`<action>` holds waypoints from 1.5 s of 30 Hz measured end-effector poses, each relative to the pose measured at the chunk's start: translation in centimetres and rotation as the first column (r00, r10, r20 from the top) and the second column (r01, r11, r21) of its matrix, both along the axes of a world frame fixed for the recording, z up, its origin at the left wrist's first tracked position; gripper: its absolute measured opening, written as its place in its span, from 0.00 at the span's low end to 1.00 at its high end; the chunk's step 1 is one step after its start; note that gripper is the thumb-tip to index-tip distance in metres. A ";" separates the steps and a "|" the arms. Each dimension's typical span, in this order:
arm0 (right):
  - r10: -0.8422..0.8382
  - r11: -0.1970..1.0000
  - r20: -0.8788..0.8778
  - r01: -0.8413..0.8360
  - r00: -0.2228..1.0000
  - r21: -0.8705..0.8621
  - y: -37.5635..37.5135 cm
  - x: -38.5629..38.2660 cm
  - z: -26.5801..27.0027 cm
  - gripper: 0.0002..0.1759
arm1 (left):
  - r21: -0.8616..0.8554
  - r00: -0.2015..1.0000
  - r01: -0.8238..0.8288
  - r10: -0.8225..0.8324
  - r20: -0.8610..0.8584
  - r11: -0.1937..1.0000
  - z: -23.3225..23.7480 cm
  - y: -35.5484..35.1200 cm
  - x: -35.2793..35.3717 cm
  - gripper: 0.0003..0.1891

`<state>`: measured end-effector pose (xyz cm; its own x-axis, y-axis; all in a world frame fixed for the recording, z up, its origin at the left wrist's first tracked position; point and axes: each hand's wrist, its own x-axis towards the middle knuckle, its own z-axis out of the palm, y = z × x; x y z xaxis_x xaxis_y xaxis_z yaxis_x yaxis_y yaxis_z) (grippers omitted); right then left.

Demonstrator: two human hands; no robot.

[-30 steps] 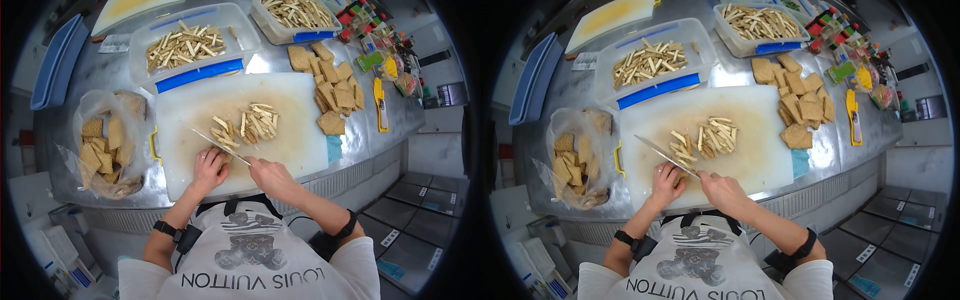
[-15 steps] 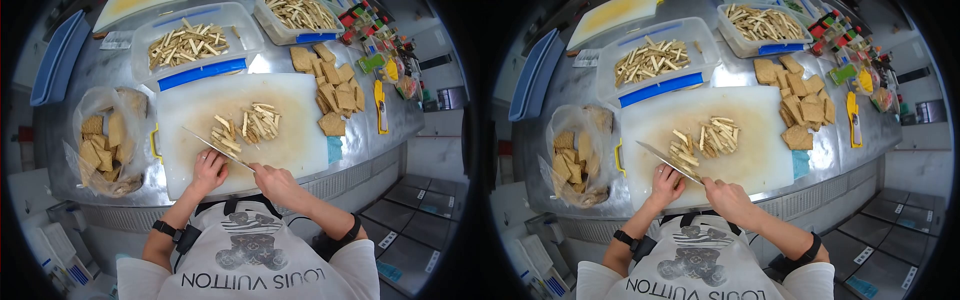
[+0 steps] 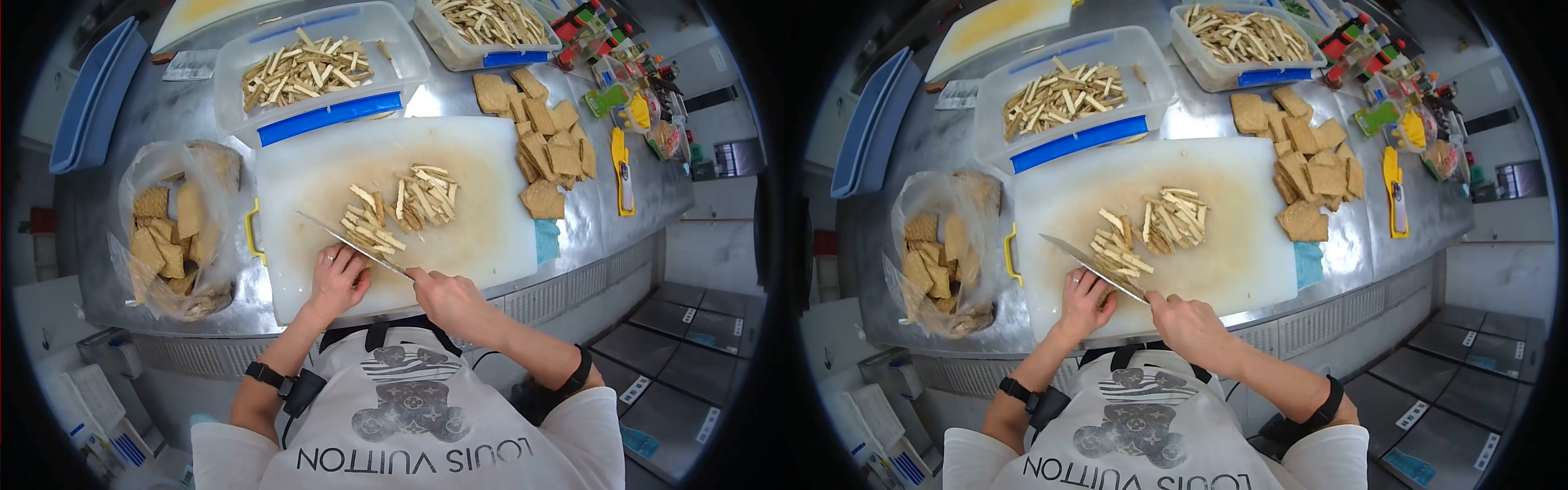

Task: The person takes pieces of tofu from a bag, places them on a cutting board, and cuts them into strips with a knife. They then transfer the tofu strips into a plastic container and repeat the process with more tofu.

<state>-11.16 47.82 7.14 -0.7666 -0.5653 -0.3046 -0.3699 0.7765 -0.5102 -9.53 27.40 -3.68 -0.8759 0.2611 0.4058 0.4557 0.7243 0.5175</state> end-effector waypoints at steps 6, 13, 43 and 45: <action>-0.001 0.999 -0.094 -0.003 0.996 -0.036 -1.7 -0.6 -4.4 0.14 | 0.000 1.000 -0.003 0.003 -0.004 1.000 -0.4 0.0 -0.1 0.17; 0.001 1.000 -0.018 -0.001 1.000 -0.006 -0.5 0.3 -0.3 0.13 | 0.001 1.000 -0.007 0.007 0.024 1.000 -0.5 -0.2 0.6 0.18; 0.037 0.996 -0.011 -0.038 0.999 -0.078 -1.8 -0.3 -3.2 0.11 | -0.011 1.000 -0.016 0.016 0.022 1.000 -0.5 -0.6 1.3 0.17; 0.027 0.994 -0.035 -0.030 0.999 -0.102 -2.4 -0.5 -4.6 0.14 | -0.015 0.999 -0.014 0.014 0.034 1.000 -0.2 -0.6 1.3 0.18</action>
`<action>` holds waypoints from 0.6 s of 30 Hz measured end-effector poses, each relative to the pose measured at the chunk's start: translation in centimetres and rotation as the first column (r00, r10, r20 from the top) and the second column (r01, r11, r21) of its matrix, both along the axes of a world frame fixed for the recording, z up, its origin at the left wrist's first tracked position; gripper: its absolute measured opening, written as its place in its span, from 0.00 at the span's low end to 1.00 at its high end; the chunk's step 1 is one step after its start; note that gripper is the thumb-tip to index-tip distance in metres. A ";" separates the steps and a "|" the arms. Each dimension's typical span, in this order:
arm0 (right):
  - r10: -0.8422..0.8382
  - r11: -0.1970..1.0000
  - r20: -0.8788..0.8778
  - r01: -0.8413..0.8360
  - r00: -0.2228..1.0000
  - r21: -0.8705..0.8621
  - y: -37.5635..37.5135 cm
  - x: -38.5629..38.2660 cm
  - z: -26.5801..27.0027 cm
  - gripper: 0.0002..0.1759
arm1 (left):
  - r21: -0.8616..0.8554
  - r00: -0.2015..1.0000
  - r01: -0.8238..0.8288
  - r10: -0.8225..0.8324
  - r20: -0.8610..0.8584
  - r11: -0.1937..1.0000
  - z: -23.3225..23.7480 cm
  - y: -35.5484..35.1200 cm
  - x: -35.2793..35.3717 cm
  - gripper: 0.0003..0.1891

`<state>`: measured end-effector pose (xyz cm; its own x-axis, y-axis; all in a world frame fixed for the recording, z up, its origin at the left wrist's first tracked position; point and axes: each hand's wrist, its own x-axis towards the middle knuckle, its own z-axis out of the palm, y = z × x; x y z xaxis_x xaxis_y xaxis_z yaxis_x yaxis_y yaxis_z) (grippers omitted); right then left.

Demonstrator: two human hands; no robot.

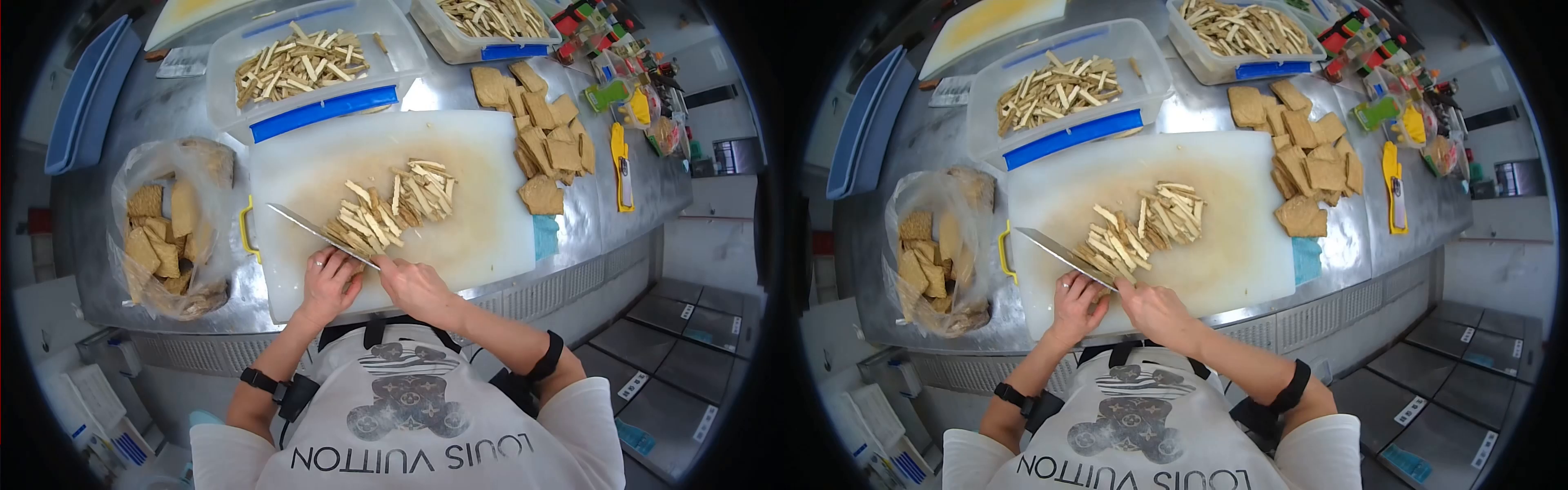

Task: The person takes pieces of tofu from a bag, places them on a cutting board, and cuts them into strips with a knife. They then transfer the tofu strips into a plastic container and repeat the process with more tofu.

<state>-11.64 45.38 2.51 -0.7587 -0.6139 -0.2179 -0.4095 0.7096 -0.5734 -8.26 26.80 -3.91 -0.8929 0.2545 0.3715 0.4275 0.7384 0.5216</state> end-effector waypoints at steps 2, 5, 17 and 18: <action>-0.012 1.000 -0.013 0.013 1.000 0.017 -0.2 0.1 -0.3 0.16 | -0.010 0.999 -0.005 0.005 0.049 1.000 0.4 0.0 0.4 0.18; -0.041 0.996 -0.025 0.038 0.999 -0.081 0.9 0.0 -0.7 0.17 | -0.077 1.000 -0.016 0.017 0.020 0.997 -0.1 -0.2 0.9 0.19; -0.199 0.975 -0.200 0.214 0.959 0.055 4.7 -2.7 1.3 0.15 | -0.020 0.999 0.035 -0.035 -0.030 0.999 0.0 2.0 -2.4 0.21; -0.203 0.976 -0.202 0.214 0.958 0.037 4.5 -2.7 1.6 0.16 | -0.043 0.999 0.028 -0.030 -0.037 0.999 -0.1 1.9 -2.4 0.21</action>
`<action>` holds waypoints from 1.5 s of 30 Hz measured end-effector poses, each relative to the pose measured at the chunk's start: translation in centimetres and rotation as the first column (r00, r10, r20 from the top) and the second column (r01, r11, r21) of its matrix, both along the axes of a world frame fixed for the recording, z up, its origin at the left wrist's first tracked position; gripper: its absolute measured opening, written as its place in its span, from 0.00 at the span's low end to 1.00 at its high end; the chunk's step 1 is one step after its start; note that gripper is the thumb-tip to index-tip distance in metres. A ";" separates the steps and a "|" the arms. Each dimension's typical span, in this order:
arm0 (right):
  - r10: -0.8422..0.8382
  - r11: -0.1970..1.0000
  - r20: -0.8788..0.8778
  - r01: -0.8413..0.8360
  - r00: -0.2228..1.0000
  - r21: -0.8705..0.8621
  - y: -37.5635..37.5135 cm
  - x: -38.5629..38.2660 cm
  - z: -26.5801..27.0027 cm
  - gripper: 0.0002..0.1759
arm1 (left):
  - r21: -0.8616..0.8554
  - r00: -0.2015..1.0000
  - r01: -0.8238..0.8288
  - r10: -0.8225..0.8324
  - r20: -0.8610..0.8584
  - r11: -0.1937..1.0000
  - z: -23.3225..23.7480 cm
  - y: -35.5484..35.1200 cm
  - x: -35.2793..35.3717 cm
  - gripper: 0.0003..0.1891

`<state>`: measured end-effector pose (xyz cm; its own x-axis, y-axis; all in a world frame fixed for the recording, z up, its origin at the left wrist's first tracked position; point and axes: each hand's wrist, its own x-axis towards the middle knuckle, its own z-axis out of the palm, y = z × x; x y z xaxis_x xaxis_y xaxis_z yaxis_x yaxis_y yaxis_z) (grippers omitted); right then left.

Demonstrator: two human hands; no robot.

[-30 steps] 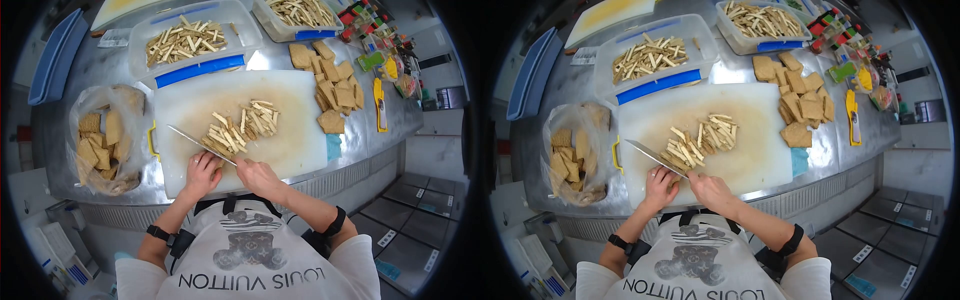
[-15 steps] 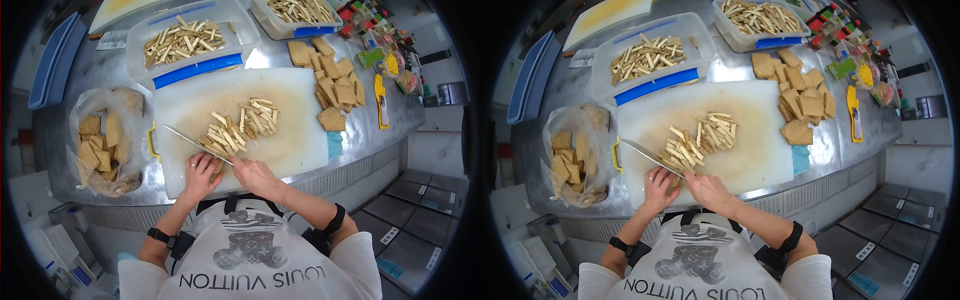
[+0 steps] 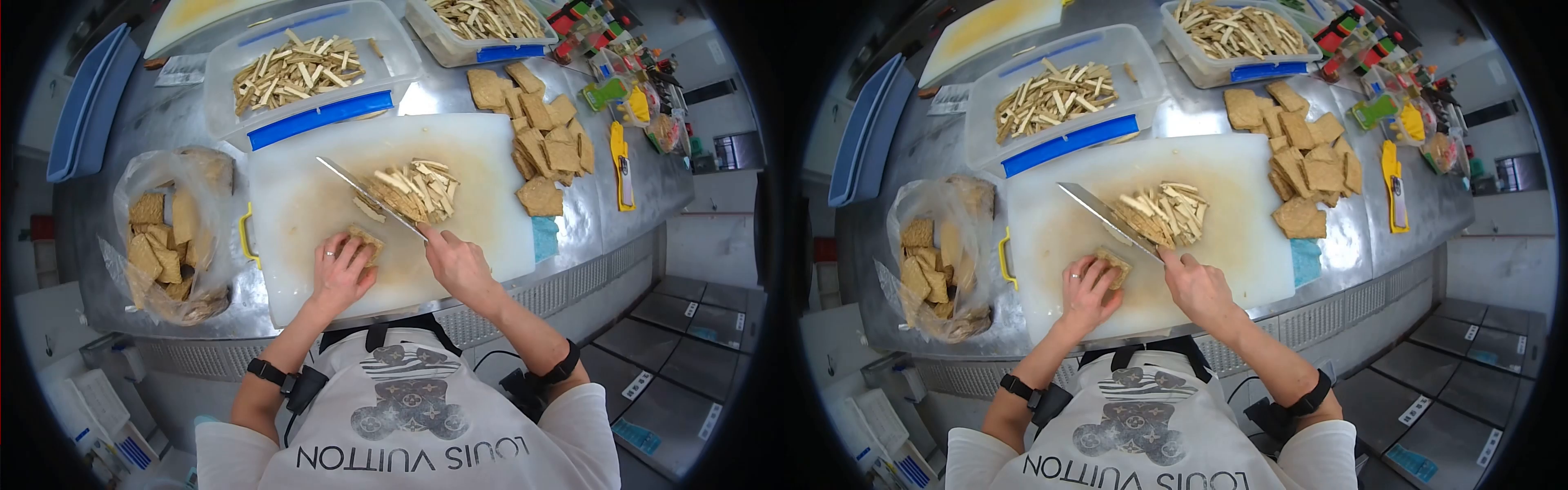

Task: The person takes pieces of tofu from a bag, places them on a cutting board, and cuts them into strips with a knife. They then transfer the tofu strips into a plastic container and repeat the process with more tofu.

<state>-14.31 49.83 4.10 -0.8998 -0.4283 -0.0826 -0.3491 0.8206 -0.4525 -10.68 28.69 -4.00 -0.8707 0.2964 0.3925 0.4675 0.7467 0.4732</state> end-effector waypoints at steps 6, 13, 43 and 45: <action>0.083 0.996 0.123 -0.079 0.989 -0.035 -0.9 1.9 1.8 0.18 | 0.015 1.000 -0.009 0.008 0.017 1.000 -0.1 0.2 -0.3 0.19; 0.146 0.986 0.196 -0.160 0.970 0.056 -1.2 2.3 2.8 0.18 | 0.018 1.000 -0.010 0.010 0.017 1.000 -0.3 0.2 -0.2 0.18; 0.150 0.987 0.226 -0.159 0.962 0.020 -2.1 2.2 1.0 0.15 | 0.084 0.999 -0.039 0.036 0.033 0.996 -0.7 -0.2 0.8 0.17; 0.149 0.988 0.179 -0.154 0.972 0.015 -2.8 2.2 -0.7 0.15 | 0.083 0.999 -0.040 0.037 0.031 0.996 -0.8 -0.1 0.9 0.16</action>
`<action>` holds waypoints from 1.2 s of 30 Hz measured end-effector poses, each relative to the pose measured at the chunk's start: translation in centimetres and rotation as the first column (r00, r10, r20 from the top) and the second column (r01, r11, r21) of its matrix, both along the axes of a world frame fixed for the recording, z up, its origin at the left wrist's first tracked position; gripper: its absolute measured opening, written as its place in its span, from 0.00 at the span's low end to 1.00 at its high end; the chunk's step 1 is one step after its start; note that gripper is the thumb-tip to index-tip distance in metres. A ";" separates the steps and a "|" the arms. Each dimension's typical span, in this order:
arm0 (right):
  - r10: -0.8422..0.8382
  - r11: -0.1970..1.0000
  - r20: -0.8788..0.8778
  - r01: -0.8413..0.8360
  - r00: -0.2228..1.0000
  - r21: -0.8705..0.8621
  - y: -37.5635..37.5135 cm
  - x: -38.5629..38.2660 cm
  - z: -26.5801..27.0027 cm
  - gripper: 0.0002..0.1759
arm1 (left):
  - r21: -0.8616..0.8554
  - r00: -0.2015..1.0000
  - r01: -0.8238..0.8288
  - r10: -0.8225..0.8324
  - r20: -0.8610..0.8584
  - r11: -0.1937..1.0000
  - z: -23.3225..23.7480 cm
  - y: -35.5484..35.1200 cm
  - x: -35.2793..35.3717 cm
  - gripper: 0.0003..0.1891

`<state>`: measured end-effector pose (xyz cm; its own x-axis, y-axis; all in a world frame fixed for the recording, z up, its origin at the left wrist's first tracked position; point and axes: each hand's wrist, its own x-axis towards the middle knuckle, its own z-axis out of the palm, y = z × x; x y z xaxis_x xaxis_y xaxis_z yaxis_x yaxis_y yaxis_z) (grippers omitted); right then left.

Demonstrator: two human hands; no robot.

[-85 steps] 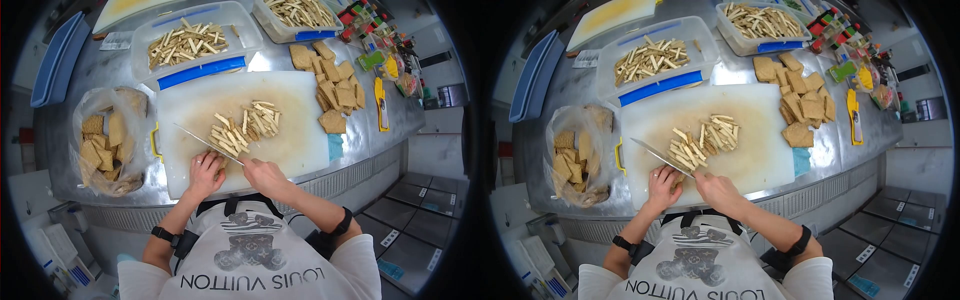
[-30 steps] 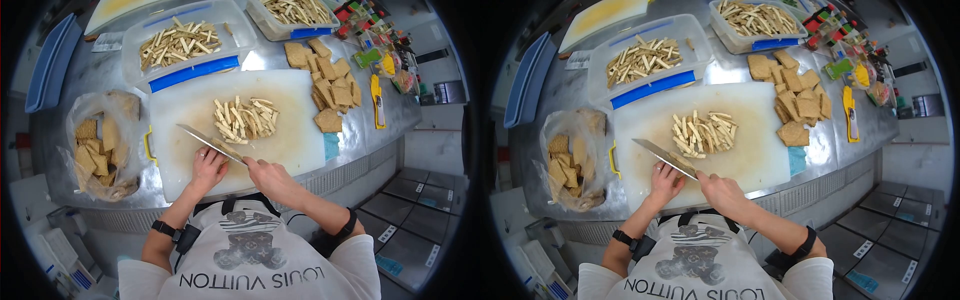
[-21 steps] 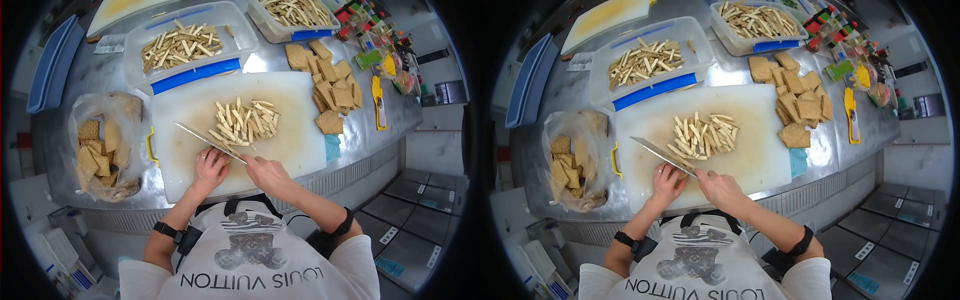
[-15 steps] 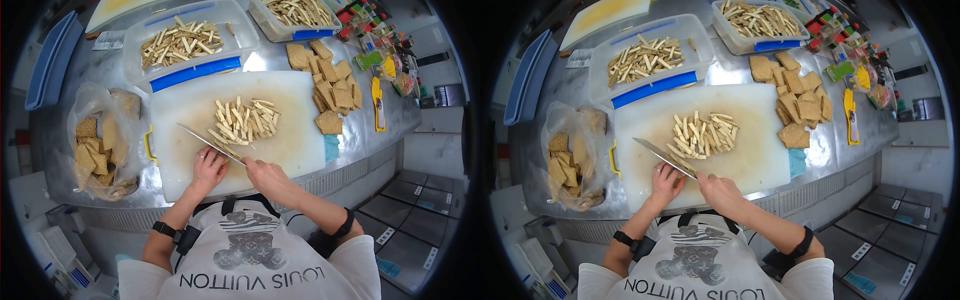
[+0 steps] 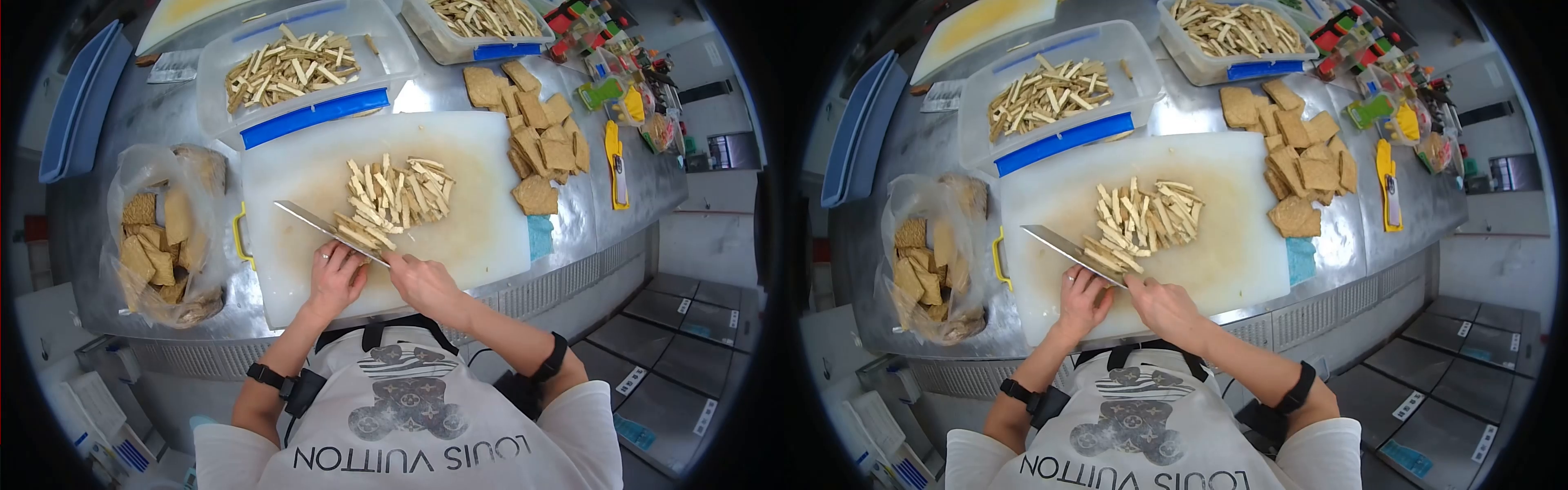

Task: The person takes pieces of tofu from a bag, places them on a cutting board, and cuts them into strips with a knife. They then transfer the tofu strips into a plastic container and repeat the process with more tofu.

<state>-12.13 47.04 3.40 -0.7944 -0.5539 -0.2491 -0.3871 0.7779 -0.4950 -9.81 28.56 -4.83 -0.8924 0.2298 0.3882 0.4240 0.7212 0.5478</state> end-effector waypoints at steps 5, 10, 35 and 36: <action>0.015 0.999 -0.017 -0.015 1.000 -0.030 0.4 -0.5 0.5 0.15 | -0.005 1.000 -0.011 0.011 0.008 1.000 0.1 0.1 0.0 0.16; 0.034 0.999 0.026 -0.034 0.999 -0.008 1.1 0.4 2.4 0.15 | 0.006 1.000 -0.001 0.001 -0.012 1.000 -0.1 -0.1 0.1 0.15; 0.048 0.998 0.069 -0.045 0.996 -0.039 1.3 0.4 3.3 0.15 | 0.022 0.992 -0.030 0.033 -0.119 0.999 -1.3 0.0 0.6 0.12; 0.055 0.998 0.072 -0.054 0.996 -0.022 1.2 0.4 3.2 0.15 | 0.017 0.992 -0.030 0.032 -0.121 0.999 -1.3 -0.4 0.5 0.12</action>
<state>-11.76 48.26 6.65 -0.7432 -0.6014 -0.2932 -0.3915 0.7463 -0.5383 -9.35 28.15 -6.13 -0.8451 0.1964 0.4973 0.4657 0.7272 0.5042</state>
